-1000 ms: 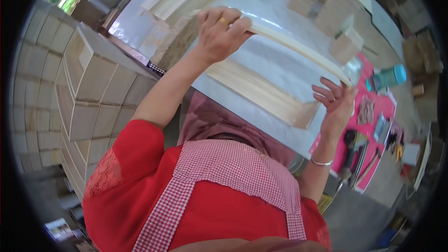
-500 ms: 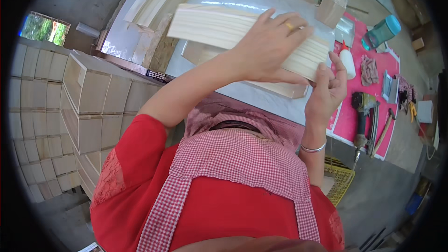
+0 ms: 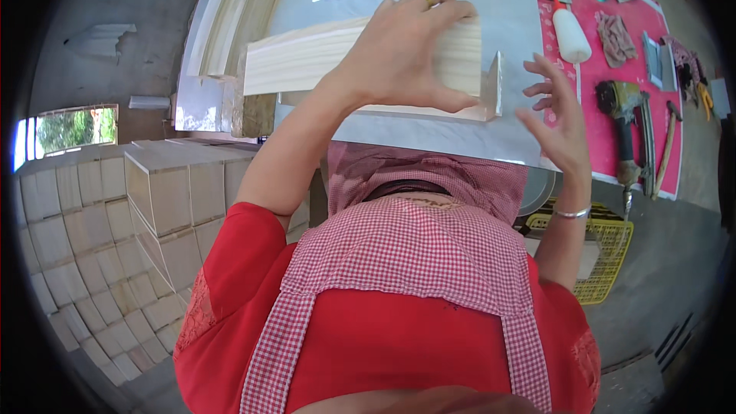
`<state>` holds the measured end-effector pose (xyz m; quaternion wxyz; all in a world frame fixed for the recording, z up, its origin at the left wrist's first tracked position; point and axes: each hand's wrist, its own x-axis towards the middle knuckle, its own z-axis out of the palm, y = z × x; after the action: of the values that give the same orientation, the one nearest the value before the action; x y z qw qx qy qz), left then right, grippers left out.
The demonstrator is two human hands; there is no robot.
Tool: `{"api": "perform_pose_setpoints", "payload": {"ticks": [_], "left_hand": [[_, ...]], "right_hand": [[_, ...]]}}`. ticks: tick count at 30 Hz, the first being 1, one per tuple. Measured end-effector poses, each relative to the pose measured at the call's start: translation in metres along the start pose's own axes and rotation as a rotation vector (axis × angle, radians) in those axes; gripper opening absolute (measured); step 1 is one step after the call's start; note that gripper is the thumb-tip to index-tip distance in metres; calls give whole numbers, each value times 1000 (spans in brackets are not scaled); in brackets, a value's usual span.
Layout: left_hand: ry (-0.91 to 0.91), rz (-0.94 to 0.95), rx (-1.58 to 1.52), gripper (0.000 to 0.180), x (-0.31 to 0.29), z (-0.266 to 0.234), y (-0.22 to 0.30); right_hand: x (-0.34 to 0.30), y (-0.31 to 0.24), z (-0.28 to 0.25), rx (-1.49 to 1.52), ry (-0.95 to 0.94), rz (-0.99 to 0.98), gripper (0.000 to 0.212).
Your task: Assembling wooden boxes by applying glue to joints and securing them with a pneumatic staple gun.
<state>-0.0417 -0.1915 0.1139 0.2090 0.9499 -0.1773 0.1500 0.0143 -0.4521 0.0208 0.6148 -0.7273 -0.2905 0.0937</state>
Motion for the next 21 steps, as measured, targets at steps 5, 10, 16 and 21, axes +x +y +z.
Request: {"api": "perform_pose_setpoints", "payload": {"ticks": [5,10,16,21], "left_hand": [[-97,-68,-30,82,-8,11,0],[-114,-116,-18,84,-12,18,1],[-192,-162,-5,87,-13,26,2],[-195,-145,-14,88,-11,32,0]], "right_hand": [[2,16,20,-60,-220,116,102],[12,15,45,-1,-217,144,98],[15,17,53,30,-215,104,95],[15,19,53,31,-221,91,93]]}}
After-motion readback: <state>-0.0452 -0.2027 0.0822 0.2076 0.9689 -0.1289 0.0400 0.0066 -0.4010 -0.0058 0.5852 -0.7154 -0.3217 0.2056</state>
